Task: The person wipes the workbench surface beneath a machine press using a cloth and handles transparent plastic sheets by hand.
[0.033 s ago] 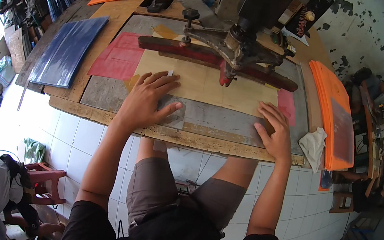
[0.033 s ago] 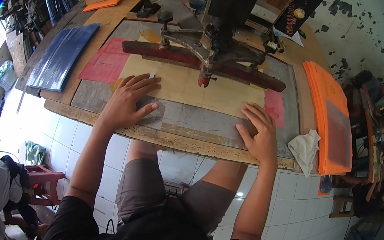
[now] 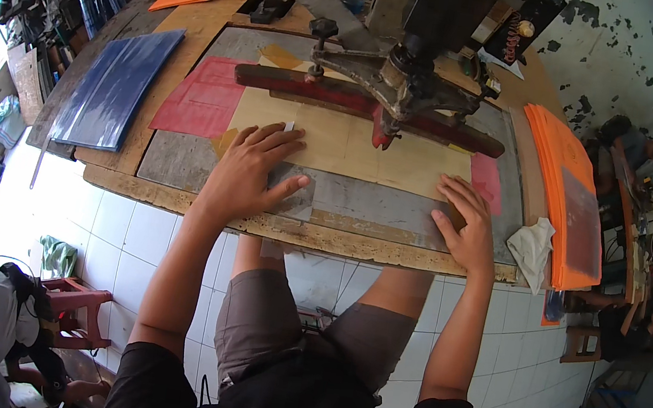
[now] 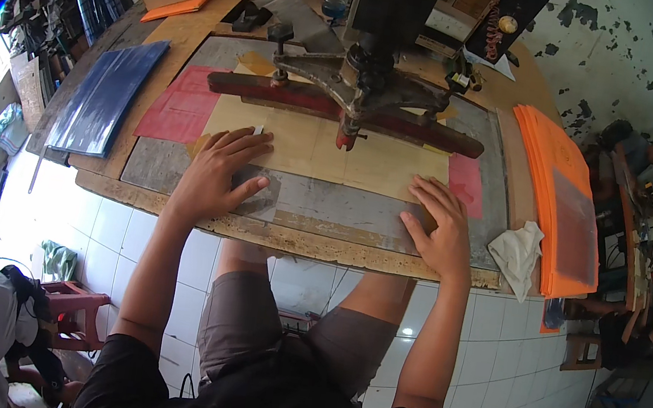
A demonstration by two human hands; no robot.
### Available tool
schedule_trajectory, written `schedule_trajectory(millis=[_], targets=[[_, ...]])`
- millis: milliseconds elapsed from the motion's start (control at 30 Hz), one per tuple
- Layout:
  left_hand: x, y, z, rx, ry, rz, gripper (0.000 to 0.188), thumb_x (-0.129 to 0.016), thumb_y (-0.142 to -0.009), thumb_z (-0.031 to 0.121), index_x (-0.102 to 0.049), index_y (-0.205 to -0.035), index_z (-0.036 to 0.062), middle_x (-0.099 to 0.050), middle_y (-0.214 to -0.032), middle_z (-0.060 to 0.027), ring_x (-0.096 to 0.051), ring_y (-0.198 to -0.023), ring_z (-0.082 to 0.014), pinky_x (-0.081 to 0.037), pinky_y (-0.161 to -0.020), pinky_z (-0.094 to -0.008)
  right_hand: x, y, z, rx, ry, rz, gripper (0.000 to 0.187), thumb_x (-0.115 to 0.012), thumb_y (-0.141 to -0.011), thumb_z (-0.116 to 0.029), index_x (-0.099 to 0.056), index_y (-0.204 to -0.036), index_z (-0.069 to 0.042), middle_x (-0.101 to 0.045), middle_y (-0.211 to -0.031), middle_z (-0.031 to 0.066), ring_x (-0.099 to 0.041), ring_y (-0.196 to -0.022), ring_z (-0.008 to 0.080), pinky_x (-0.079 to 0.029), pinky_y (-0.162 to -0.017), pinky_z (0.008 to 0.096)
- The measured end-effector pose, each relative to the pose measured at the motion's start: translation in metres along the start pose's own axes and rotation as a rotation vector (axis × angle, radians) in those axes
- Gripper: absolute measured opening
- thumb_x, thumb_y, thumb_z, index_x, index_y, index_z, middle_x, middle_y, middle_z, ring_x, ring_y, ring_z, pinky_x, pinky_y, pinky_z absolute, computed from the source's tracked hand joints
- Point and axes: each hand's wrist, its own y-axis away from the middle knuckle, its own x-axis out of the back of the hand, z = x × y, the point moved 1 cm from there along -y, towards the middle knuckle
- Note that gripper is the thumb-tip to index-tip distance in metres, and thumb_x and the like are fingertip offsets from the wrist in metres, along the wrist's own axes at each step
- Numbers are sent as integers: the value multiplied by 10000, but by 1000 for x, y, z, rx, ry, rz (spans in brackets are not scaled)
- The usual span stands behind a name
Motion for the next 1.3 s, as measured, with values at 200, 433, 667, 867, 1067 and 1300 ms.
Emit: schedule_trajectory(millis=[200, 433, 667, 867, 1067, 1300], targets=[[1, 1, 2, -4, 6, 13, 617, -668, -1022, 516, -715, -1393, 26, -639, -1565, -125, -501, -1520, -367, -366, -1261, -511, 1, 1, -3, 0, 18, -5, 441, -825, -942, -249, -772, -1341, -68, -699, -1506, 66, -571, -1471, 300, -400, -1236, 489], [3, 3, 3, -6, 21, 11, 570, -677, -1029, 467, -718, -1392, 30, -643, -1560, -126, -508, -1513, -365, -370, -1257, -511, 2, 1, -6, -7, 19, -8, 432, -820, -946, -255, -773, -1332, -69, -701, -1502, 64, -573, -1468, 299, -399, -1236, 485], [0, 3, -2, -30, 76, 52, 562, -672, -1045, 481, -742, -1336, 6, -660, -1536, -142, -523, -1501, -385, -375, -1255, -513, 5, 1, -6, -7, 12, 4, 423, -815, -952, -263, -777, -1326, -70, -697, -1507, 65, -571, -1471, 296, -399, -1242, 487], [7, 6, -3, 7, 184, 6, 476, -669, -1050, 399, -764, -1324, 22, -657, -1548, -137, -530, -1506, -372, -375, -1261, -509, 4, 4, -8, -19, 37, 9, 424, -807, -967, -272, -771, -1338, -71, -691, -1514, 76, -571, -1468, 304, -401, -1246, 494], [10, 46, 10, 58, 145, 142, 430, -684, -1033, 319, -735, -1356, 39, -660, -1534, -143, -564, -1462, -369, -383, -1242, -510, -4, 23, -26, -89, 56, 127, 393, -789, -984, -215, -758, -1338, -46, -716, -1449, 105, -602, -1417, 328, -433, -1221, 477], [-49, 141, 11, 255, -219, 428, 470, -577, -1040, 271, -690, -1478, 142, -554, -1661, -125, -406, -1601, -365, -225, -1318, -564, -7, 27, -19, -145, 27, 247, 278, -758, -1012, -152, -766, -1264, -34, -745, -1321, 128, -661, -1278, 341, -496, -1123, 464]])
